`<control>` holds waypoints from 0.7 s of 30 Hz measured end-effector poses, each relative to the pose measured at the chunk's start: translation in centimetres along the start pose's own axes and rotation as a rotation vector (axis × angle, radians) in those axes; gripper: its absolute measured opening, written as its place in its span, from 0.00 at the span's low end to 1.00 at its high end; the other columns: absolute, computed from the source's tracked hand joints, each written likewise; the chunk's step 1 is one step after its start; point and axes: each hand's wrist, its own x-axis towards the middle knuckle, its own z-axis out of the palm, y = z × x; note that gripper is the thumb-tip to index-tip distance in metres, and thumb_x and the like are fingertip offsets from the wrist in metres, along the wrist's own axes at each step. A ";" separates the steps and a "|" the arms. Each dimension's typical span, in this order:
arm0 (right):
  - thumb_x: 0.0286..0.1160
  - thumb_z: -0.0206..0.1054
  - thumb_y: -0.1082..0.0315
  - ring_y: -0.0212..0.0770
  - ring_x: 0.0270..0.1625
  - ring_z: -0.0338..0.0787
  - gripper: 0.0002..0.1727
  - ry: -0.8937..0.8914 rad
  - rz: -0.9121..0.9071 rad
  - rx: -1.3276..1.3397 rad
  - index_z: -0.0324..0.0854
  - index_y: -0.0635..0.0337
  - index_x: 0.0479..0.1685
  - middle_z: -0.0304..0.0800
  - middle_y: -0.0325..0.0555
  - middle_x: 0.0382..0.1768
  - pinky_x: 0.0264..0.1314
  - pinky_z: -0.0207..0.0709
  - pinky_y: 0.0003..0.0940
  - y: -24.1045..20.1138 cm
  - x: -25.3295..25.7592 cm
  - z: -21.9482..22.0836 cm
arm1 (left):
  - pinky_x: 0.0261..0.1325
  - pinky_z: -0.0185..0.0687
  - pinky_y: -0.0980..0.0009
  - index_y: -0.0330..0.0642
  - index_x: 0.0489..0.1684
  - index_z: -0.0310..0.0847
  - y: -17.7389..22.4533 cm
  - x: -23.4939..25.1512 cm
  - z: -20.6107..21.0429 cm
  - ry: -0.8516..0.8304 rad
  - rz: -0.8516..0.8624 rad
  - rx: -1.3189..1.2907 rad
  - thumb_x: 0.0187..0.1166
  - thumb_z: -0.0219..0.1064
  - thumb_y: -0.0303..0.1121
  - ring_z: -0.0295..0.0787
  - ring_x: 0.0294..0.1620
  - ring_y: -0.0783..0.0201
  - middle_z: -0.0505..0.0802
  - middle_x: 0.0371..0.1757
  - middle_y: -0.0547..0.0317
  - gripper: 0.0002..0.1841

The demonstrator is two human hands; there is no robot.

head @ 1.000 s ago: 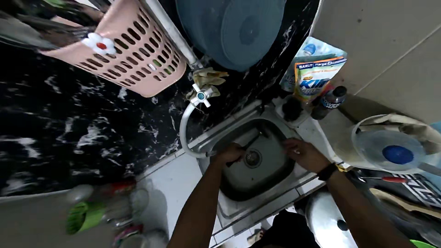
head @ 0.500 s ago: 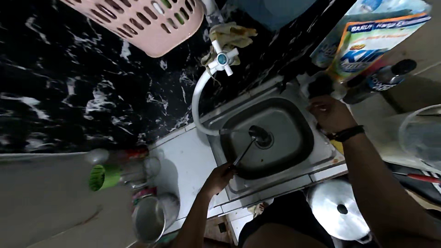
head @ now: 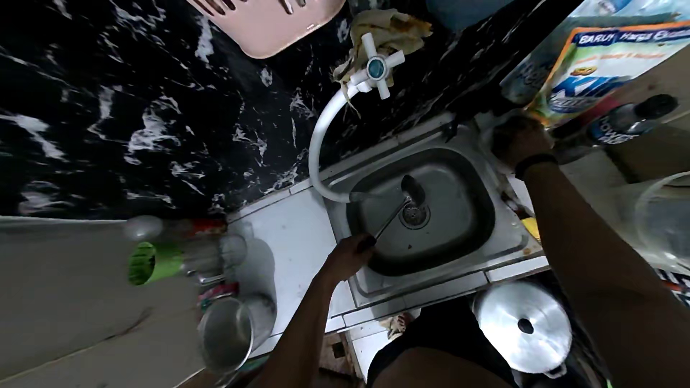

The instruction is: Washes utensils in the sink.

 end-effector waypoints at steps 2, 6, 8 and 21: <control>0.77 0.70 0.59 0.74 0.87 0.63 0.24 0.002 0.020 -0.021 0.83 0.55 0.73 0.71 0.67 0.81 0.78 0.62 0.79 -0.5 0.3 0.0 | 0.57 0.90 0.56 0.46 0.77 0.76 1.2 0.8 -0.7 0.006 0.007 0.025 0.87 0.63 0.42 0.93 0.50 0.59 0.90 0.61 0.49 0.23; 0.78 0.69 0.58 0.76 0.77 0.75 0.27 -0.017 0.144 0.041 0.79 0.63 0.73 0.76 0.71 0.76 0.69 0.69 0.82 -2.0 -0.6 -1.8 | 0.68 0.81 0.45 0.49 0.80 0.72 2.8 1.3 -0.8 0.125 -0.038 0.297 0.84 0.63 0.43 0.89 0.63 0.50 0.90 0.63 0.47 0.25; 0.80 0.66 0.60 0.76 0.69 0.83 0.22 0.041 0.191 0.194 0.81 0.61 0.70 0.83 0.71 0.68 0.65 0.72 0.82 -2.7 -2.3 -3.6 | 0.67 0.80 0.43 0.52 0.83 0.68 3.6 0.9 -0.2 0.155 -0.122 0.416 0.85 0.62 0.43 0.88 0.64 0.45 0.90 0.63 0.45 0.26; 0.81 0.51 0.68 0.32 0.49 0.88 0.20 0.172 0.147 1.087 0.84 0.56 0.64 0.90 0.42 0.54 0.51 0.85 0.38 -4.0 -11.6 -4.3 | 0.68 0.81 0.47 0.55 0.84 0.71 2.6 -1.8 3.3 0.122 -0.242 0.598 0.90 0.52 0.49 0.86 0.68 0.48 0.85 0.72 0.48 0.25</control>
